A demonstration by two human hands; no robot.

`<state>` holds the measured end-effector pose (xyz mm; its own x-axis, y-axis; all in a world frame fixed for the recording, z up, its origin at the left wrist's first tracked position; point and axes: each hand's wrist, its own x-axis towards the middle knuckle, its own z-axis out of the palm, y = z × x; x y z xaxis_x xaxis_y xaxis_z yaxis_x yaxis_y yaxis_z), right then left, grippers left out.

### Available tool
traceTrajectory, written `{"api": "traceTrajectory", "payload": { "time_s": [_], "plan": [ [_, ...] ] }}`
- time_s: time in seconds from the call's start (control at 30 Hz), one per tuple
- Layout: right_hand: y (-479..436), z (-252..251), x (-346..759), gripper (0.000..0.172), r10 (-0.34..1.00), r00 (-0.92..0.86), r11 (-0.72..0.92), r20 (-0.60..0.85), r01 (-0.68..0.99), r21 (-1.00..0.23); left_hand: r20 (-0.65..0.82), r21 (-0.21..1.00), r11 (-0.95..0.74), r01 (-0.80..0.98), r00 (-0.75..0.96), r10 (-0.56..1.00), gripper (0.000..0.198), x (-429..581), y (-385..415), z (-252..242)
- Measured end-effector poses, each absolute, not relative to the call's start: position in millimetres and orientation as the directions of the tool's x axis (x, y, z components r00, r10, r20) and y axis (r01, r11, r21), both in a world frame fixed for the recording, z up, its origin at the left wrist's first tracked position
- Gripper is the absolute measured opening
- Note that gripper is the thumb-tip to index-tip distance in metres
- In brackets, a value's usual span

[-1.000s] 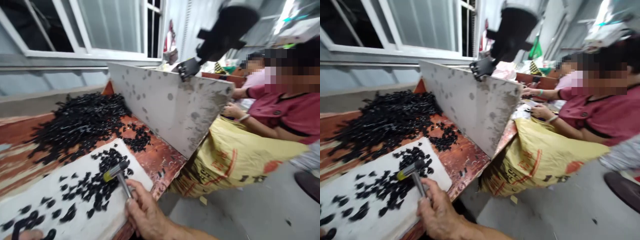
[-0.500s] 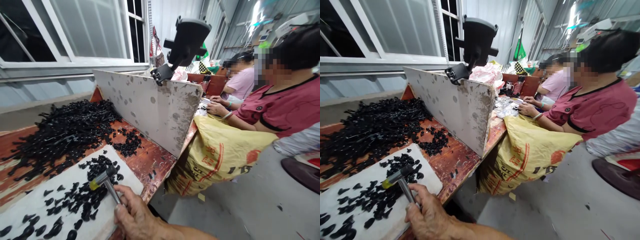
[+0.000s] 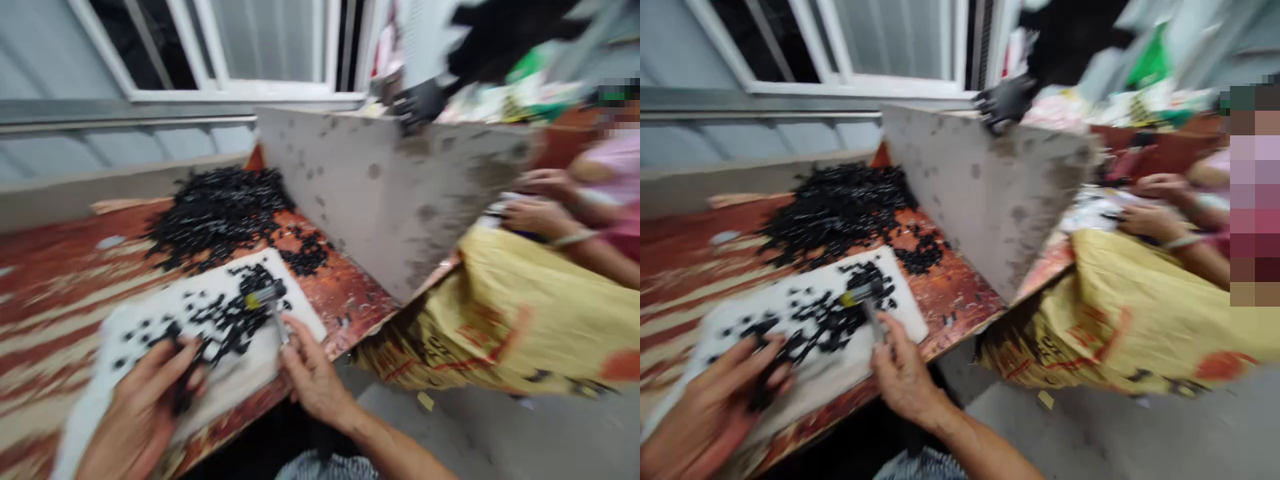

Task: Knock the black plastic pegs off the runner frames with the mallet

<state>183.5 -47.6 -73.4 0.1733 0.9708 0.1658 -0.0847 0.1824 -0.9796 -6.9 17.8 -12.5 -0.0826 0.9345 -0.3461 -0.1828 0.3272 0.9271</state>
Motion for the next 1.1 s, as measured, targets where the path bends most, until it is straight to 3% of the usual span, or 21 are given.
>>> {"api": "traceTrajectory", "payload": {
  "time_s": [0.1,0.13,0.23,0.57,0.97,1.1],
  "plan": [
    [-53.7,-76.5,181.4,0.050,0.994,0.092,0.082,0.065,-0.195,-0.977,-0.380,0.876,0.360,-0.322,0.002,0.925,0.027,13.5,11.7,19.0],
    [-53.0,-76.8,181.6,0.051,0.988,0.144,0.073,0.045,-0.194,-0.978,-0.393,0.854,0.367,-0.370,0.006,0.919,0.024,16.5,14.3,22.1],
    [-48.7,-73.7,181.4,0.051,0.976,0.211,0.094,0.055,-0.184,-0.978,-0.431,0.795,0.388,-0.465,0.017,0.902,0.015,12.5,19.5,18.6],
    [-55.2,-64.8,178.6,0.049,0.962,0.265,0.104,0.068,-0.123,-0.987,-0.545,0.614,0.458,-0.643,0.074,0.835,0.024,-8.3,15.1,12.0],
    [-53.5,-59.8,176.2,0.053,0.955,0.297,0.059,0.017,-0.133,-0.989,-0.506,0.657,0.490,-0.573,0.146,0.850,0.018,-26.9,18.8,5.0],
    [-54.1,-59.5,175.5,0.047,0.953,0.303,0.045,0.003,-0.132,-0.990,-0.426,0.695,0.478,-0.537,0.229,0.875,0.005,-34.6,18.6,-3.0]
  ]
}}
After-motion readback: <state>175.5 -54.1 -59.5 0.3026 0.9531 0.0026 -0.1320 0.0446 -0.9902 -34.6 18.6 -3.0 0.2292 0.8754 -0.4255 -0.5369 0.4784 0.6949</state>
